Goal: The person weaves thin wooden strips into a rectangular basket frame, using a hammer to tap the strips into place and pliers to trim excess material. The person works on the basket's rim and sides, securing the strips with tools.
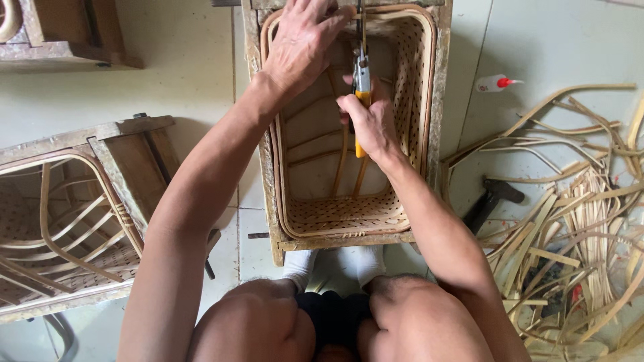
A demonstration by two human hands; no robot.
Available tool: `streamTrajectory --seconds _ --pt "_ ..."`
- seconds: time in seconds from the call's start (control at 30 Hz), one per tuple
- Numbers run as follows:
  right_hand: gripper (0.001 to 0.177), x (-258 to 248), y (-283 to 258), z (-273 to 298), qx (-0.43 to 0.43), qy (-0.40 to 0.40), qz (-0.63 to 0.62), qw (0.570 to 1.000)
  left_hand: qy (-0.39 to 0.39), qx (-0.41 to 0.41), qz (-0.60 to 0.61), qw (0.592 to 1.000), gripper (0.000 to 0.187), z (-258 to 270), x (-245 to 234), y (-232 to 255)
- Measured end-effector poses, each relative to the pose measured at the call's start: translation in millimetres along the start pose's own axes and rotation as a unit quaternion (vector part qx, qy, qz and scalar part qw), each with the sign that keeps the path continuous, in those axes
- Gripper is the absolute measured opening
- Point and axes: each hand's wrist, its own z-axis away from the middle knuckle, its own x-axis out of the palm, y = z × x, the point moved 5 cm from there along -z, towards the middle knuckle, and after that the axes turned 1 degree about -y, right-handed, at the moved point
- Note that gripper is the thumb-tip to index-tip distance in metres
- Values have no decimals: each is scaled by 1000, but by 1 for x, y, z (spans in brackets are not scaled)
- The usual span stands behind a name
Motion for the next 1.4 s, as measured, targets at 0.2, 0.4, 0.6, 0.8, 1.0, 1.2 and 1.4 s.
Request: streamTrajectory --seconds 0.2,0.4,0.6,0.8,1.0,1.2,1.4 --pt "22 6 15 1 48 34 30 998 -30 -23 14 999 44 -1 4 -4" --pt "26 7 -13 17 64 22 -11 998 8 -11 -34 999 24 -9 -8 2" --pt "38 -158 -36 135 -84 78 68 991 39 28 -126 991 42 -5 2 4" --pt "76 -351 42 226 143 308 484 806 -23 61 -136 989 47 -3 7 -2" --pt "93 -417 145 278 356 335 468 736 54 51 -65 995 9 -1 9 6" --pt "58 -379 85 213 194 299 581 732 45 15 -62 997 10 -7 20 6" --pt "14 -175 -54 109 -215 54 78 972 51 11 -36 998 28 -9 14 7"
